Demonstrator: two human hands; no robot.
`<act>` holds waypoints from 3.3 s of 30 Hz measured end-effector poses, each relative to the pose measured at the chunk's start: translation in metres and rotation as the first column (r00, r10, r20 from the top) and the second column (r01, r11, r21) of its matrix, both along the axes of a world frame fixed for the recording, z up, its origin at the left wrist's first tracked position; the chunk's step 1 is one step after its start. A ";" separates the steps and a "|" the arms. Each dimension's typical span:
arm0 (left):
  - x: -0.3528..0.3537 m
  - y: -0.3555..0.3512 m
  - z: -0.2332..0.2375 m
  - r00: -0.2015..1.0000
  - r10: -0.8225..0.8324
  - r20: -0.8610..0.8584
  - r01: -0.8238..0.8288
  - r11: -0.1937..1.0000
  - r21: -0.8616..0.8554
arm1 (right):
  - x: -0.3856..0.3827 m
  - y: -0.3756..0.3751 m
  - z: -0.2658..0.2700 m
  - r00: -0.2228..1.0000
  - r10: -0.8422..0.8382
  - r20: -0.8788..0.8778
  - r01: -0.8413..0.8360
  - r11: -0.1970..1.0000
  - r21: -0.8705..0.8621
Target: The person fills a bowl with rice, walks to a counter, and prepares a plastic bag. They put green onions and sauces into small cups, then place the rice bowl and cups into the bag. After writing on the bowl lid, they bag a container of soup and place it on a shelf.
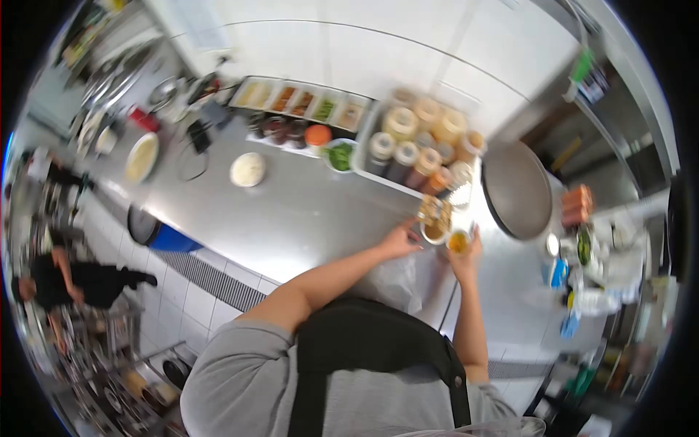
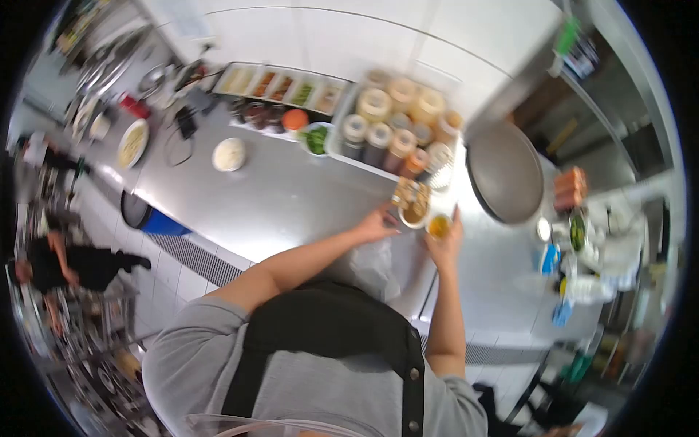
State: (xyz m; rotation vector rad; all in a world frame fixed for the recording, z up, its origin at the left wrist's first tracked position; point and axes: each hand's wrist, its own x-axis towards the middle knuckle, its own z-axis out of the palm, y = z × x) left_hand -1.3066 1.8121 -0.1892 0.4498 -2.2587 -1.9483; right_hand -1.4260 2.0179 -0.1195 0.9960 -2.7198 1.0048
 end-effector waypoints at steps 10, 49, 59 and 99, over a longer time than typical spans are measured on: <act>0.153 -0.065 0.060 0.964 0.221 0.147 -0.256 0.922 0.291 | 0.004 -0.004 0.062 0.875 -0.321 -0.362 0.275 0.946 -0.172; 0.923 -0.266 -0.035 -0.465 0.727 0.506 -0.878 -0.451 -0.158 | 0.893 -1.200 -0.006 0.184 0.865 0.467 -0.730 0.438 -0.524; 0.916 -0.159 0.014 -0.690 -0.064 0.721 -0.659 -0.356 -0.662 | 0.921 -1.497 -0.011 -0.126 0.282 0.951 -0.236 0.923 -0.304; 0.791 -0.445 -0.068 0.689 0.515 0.510 -0.238 0.825 -0.512 | 0.505 -0.362 0.099 0.256 0.174 0.951 0.417 0.868 -0.271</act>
